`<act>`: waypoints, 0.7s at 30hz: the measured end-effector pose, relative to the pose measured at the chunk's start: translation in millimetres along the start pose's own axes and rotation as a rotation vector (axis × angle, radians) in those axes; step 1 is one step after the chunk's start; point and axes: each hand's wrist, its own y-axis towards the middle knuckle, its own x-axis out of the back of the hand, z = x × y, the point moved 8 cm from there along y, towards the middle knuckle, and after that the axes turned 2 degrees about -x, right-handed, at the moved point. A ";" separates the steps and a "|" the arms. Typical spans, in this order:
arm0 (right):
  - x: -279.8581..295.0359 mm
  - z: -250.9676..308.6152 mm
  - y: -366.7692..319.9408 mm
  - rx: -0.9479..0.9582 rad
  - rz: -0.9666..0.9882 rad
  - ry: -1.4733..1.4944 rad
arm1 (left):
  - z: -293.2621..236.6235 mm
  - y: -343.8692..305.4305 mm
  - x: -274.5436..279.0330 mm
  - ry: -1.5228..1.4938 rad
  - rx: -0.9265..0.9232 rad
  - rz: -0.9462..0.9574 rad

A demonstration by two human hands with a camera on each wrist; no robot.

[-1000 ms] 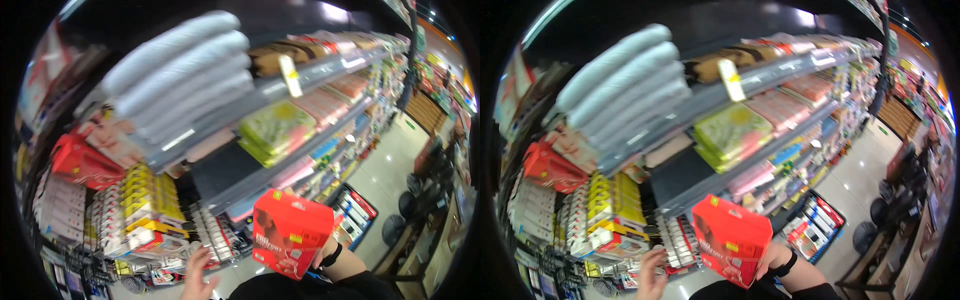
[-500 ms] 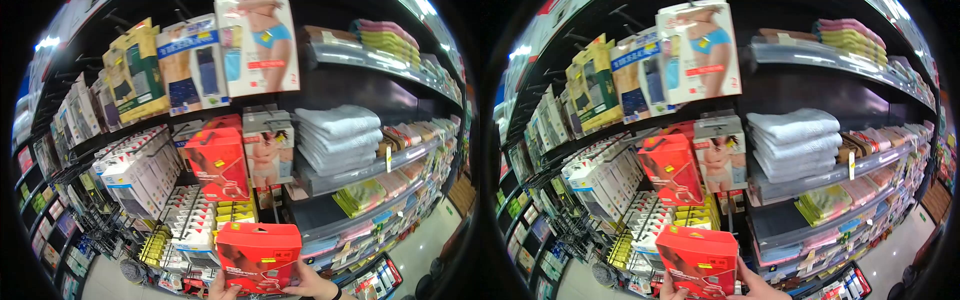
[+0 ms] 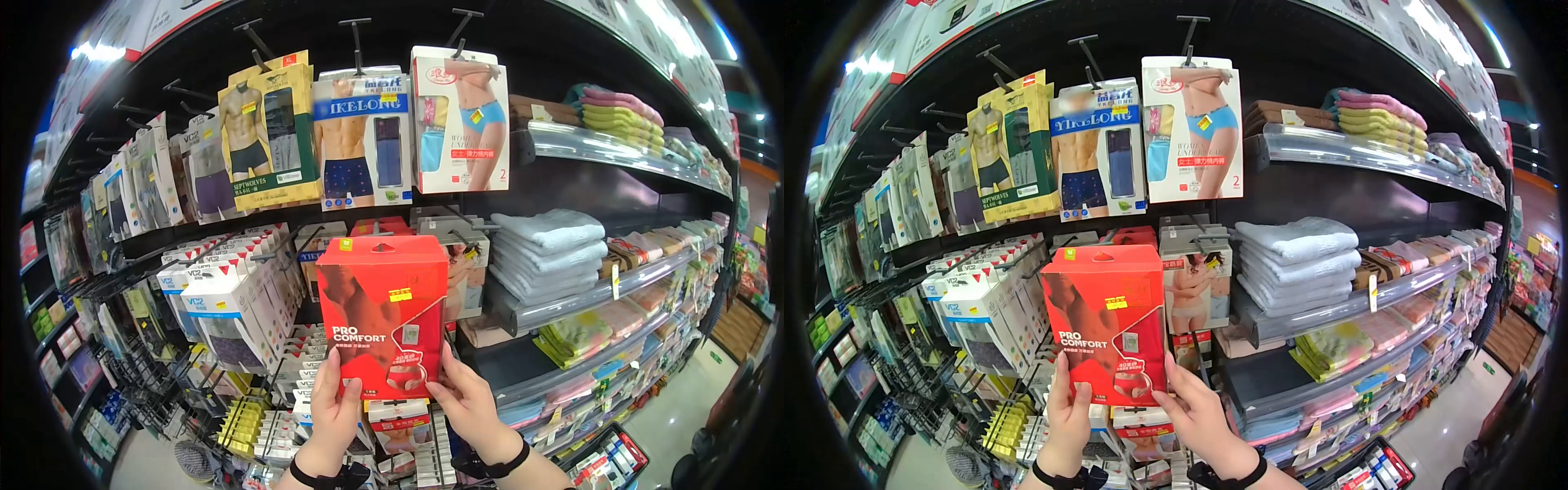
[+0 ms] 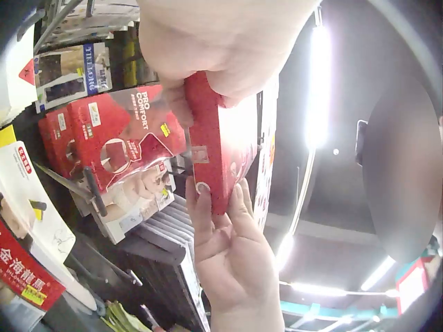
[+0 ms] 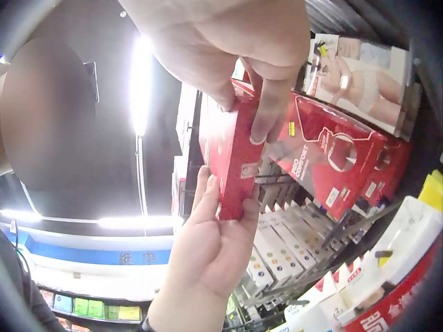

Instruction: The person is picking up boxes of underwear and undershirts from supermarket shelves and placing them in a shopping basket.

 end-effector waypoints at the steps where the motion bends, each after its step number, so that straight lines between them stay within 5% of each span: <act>1: 0.1 -4.6 3.7 -0.031 0.003 0.041 | -2.6 0.6 -0.4 0.042 -0.012 -0.010; 4: 2.4 -8.9 -0.3 -0.084 0.013 0.069 | -19.5 -2.0 -5.4 0.187 -0.127 0.026; 21: 3.3 7.2 4.8 -0.109 0.154 -0.126 | 5.0 -7.3 -16.9 0.092 0.144 -0.058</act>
